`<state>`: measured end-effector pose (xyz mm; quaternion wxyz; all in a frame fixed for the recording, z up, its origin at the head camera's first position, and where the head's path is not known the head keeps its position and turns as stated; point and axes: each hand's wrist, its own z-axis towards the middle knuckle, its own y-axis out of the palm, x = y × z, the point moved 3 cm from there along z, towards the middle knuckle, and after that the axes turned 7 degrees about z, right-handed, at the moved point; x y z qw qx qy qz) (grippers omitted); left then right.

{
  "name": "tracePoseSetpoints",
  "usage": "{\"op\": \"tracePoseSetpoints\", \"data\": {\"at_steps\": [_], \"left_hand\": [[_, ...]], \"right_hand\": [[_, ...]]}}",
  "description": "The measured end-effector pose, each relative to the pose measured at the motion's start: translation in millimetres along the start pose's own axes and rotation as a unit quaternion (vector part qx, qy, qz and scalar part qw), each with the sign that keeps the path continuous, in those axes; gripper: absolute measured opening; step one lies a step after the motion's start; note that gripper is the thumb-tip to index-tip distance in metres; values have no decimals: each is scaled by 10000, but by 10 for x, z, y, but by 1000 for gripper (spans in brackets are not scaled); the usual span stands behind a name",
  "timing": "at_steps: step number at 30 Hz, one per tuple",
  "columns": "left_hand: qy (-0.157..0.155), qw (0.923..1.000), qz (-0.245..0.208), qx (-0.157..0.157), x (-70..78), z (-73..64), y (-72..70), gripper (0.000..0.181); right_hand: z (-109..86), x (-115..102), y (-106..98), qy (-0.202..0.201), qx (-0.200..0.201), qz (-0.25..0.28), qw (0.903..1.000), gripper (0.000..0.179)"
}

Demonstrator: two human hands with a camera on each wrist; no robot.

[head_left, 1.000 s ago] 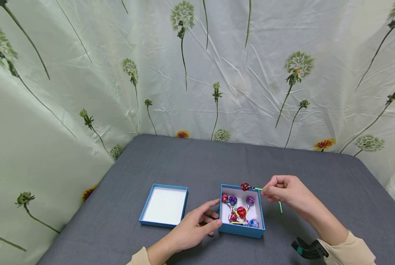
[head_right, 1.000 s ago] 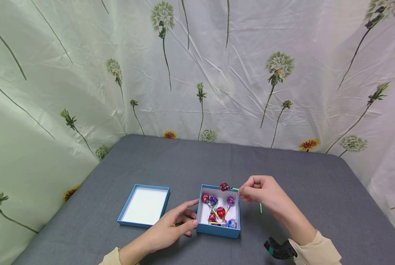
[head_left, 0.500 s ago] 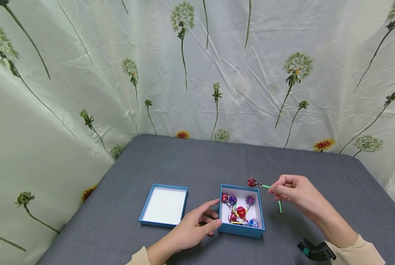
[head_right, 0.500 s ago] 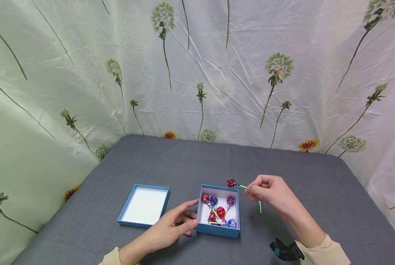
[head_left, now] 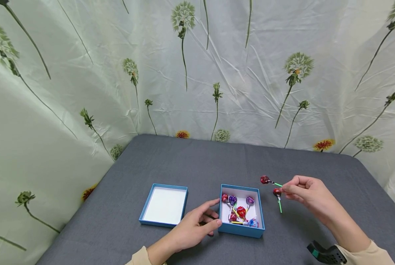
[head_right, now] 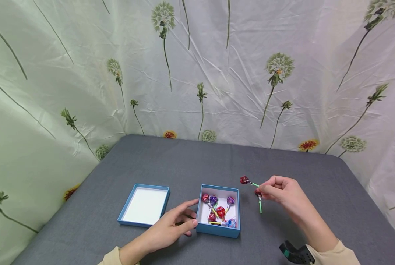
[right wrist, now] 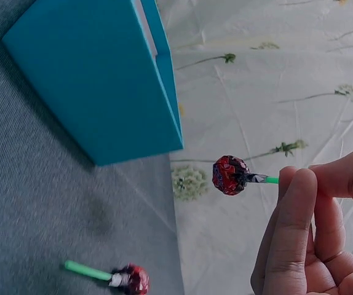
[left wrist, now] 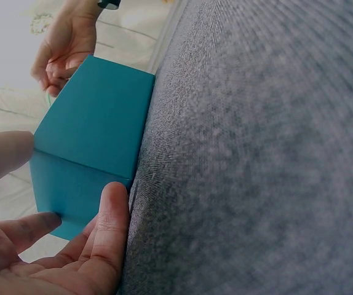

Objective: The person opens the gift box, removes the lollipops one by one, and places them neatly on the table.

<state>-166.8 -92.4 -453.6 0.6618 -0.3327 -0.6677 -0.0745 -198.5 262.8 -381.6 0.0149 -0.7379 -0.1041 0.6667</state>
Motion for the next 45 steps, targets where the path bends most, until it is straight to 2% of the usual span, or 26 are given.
{"op": "tracePoseSetpoints", "data": {"at_steps": [20,30,37,45], "left_hand": [[-19,10000,-1,4,8,-5,2,58],[-51,10000,19,7,16,-4,1,58],[-26,10000,41,11,25,-7,-1,58],[-27,10000,30,-3,23,-6,-1,58]], "right_hand": [[-76,281,-341,71,341,686,9970,20],[-94,402,-430,385,581,478,9964,21],[-102,512,-450,467,689,624,9946,22],[-120,613,-423,744,706,108,9947,21]]}}
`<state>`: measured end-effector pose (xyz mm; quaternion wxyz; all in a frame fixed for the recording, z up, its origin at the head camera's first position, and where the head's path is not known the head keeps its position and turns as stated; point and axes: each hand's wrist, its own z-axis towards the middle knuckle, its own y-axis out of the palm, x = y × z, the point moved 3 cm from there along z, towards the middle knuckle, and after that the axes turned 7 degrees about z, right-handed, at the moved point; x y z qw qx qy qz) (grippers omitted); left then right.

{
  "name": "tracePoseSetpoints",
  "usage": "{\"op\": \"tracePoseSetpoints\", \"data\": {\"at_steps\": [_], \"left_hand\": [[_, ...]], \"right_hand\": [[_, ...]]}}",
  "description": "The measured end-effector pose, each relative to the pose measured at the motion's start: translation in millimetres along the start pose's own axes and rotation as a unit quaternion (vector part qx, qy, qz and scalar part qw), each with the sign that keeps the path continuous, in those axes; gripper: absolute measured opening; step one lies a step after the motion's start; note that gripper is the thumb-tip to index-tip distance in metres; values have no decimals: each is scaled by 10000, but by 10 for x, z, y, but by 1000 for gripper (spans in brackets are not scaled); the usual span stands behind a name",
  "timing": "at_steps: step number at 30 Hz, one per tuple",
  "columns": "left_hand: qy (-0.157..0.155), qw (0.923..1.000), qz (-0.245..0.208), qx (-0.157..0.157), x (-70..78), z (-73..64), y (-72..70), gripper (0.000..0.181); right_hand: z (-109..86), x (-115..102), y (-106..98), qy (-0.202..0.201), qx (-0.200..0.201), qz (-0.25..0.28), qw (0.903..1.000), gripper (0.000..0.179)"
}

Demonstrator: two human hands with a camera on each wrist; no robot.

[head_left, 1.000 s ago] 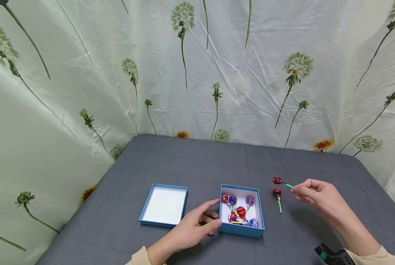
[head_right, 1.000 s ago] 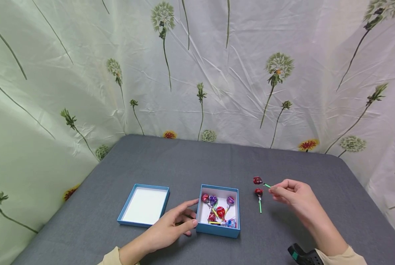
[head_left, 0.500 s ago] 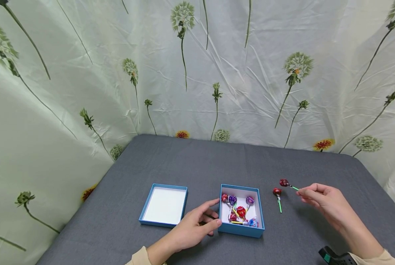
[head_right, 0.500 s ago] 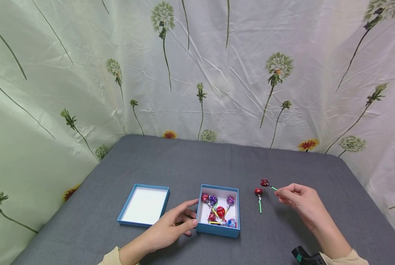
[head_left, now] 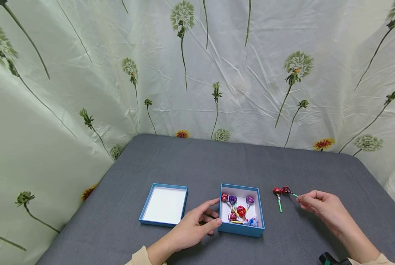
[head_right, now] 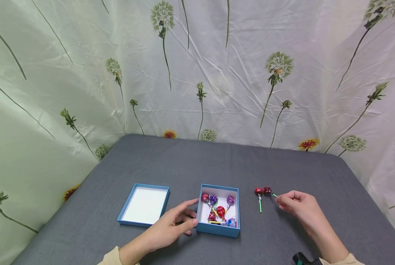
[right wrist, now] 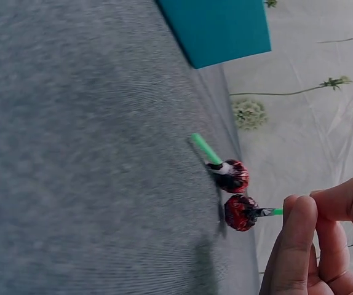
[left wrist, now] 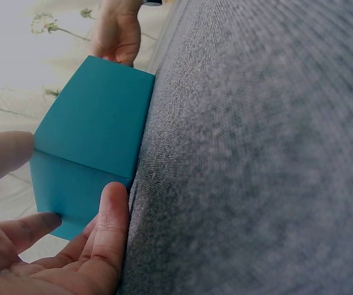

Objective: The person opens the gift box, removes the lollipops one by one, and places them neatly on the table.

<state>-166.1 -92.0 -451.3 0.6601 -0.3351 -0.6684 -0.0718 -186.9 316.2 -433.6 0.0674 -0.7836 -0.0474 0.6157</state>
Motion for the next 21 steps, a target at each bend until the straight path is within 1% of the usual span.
{"op": "tracePoseSetpoints", "data": {"at_steps": [5,10,16,21], "left_hand": [[-8,10000,8,7,-3,0,-1,58],[13,10000,28,10,-2,-1,1,58],[8,10000,34,9,-4,-2,1,58],[13,10000,23,0,-5,0,0,58]], "right_hand": [[-27,46,41,89,111,-322,9994,19],[-50,77,89,28,146,-633,9979,16],[-67,105,124,-162,-81,-1056,9942,16],[-77,109,141,-131,-198,-1574,9873,15]]}}
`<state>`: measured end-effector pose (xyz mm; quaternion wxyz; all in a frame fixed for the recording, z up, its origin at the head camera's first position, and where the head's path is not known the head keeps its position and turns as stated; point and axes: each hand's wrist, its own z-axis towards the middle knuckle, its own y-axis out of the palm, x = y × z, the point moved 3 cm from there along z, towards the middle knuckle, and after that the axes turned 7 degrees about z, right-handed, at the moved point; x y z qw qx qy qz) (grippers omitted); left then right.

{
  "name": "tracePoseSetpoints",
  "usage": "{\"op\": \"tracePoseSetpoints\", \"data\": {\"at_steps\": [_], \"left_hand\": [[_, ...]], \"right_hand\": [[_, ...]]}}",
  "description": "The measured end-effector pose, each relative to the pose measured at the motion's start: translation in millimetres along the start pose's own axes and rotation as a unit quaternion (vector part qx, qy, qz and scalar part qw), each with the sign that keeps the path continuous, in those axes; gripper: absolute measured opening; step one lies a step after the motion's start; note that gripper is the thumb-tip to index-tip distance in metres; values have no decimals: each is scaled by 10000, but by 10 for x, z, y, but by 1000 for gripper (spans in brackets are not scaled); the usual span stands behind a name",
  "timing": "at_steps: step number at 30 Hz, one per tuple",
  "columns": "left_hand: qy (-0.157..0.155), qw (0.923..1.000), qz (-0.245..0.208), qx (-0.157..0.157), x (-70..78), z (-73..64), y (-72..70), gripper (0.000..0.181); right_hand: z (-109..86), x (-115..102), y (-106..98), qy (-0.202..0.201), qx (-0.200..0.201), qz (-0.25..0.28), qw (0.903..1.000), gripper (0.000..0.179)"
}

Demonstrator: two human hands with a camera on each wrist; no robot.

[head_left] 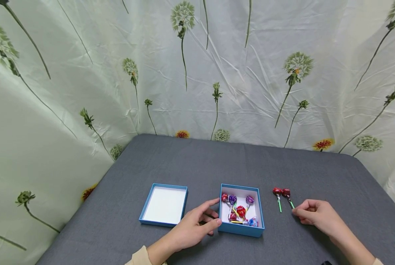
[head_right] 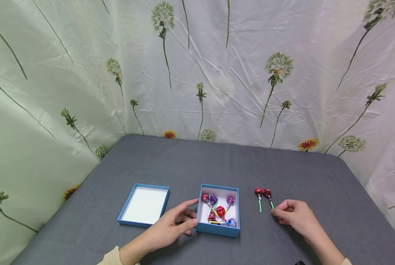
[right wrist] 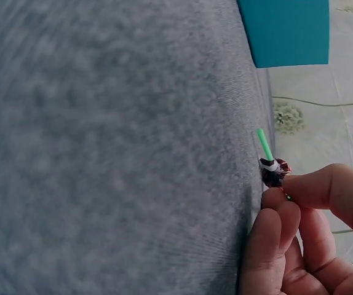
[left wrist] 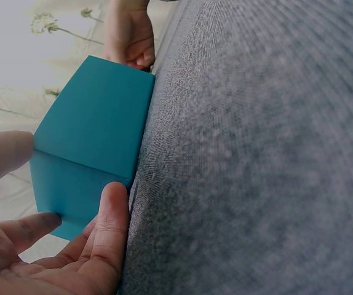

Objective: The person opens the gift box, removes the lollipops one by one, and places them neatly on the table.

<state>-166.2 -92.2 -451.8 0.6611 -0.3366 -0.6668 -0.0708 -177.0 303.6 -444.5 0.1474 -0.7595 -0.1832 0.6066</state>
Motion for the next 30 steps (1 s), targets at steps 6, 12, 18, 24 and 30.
{"op": "tracePoseSetpoints", "data": {"at_steps": [6,12,18,24,30], "left_hand": [[-9,10000,5,-4,-2,0,-4,58],[15,10000,7,14,-4,1,-2,58],[26,10000,-7,44,-13,4,5,58],[2,10000,-4,54,-14,4,8,58],[12,10000,-9,55,-14,5,8,57]], "right_hand": [[-6,-20,23,61,2,-410,9991,17],[7,-44,31,62,-13,-635,9980,21],[17,-41,31,38,-88,-735,9972,20],[19,-56,25,48,-184,-712,9973,21],[25,-86,10,36,-207,-670,9975,20]]}}
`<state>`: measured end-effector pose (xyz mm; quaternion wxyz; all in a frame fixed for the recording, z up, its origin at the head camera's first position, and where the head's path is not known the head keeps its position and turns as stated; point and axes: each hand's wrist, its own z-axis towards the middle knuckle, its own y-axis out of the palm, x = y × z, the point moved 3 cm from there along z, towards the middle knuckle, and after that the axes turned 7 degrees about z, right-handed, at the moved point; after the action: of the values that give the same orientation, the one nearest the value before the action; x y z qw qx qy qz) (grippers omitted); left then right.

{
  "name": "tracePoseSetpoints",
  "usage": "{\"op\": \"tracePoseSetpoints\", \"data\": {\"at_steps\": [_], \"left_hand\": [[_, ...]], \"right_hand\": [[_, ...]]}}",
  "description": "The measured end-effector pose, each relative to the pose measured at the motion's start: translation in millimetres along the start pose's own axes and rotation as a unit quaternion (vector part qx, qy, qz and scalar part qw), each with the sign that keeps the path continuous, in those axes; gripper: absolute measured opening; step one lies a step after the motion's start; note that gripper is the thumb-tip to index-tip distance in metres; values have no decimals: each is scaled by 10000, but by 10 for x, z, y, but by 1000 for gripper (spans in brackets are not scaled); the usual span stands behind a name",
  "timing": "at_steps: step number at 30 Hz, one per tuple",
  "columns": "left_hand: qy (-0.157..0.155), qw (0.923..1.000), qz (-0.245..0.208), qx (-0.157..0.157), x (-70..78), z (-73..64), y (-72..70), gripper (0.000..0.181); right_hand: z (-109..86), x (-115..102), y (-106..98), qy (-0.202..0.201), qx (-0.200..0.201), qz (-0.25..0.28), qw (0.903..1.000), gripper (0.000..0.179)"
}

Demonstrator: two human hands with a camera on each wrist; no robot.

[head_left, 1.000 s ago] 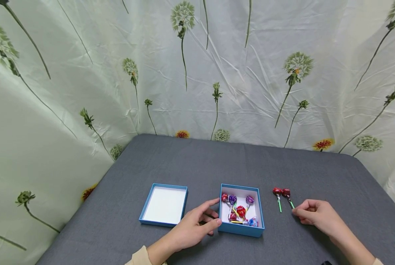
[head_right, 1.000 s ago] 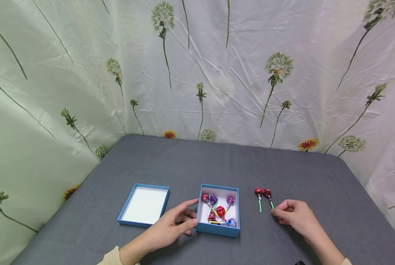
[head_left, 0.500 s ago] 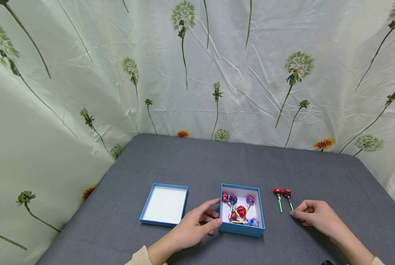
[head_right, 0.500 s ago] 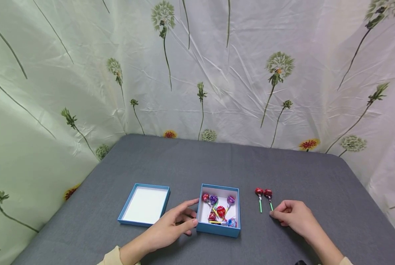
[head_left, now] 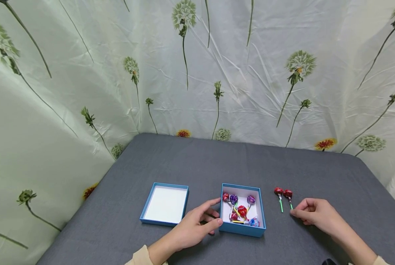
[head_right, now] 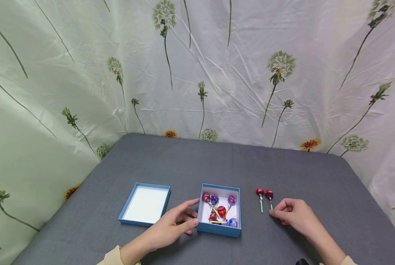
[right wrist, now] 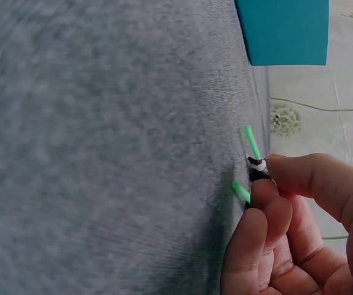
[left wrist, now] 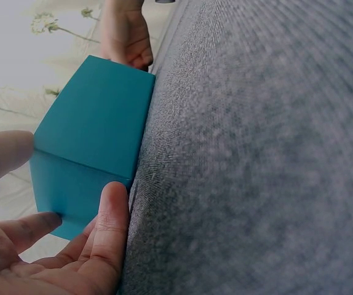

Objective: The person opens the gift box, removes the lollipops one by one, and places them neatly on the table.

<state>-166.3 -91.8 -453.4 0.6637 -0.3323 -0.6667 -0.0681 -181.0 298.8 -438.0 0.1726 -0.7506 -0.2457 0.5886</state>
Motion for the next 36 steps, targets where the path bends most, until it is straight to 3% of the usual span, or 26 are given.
{"op": "tracePoseSetpoints", "data": {"at_steps": [20,36], "left_hand": [[-70,10000,-10,-21,-18,8,0,57],[42,10000,28,40,12,2,-4,57]], "right_hand": [[-10,-295,-26,-214,-95,-86,9997,25],[-24,-746,98,-671,-364,47,9971,27]]}}
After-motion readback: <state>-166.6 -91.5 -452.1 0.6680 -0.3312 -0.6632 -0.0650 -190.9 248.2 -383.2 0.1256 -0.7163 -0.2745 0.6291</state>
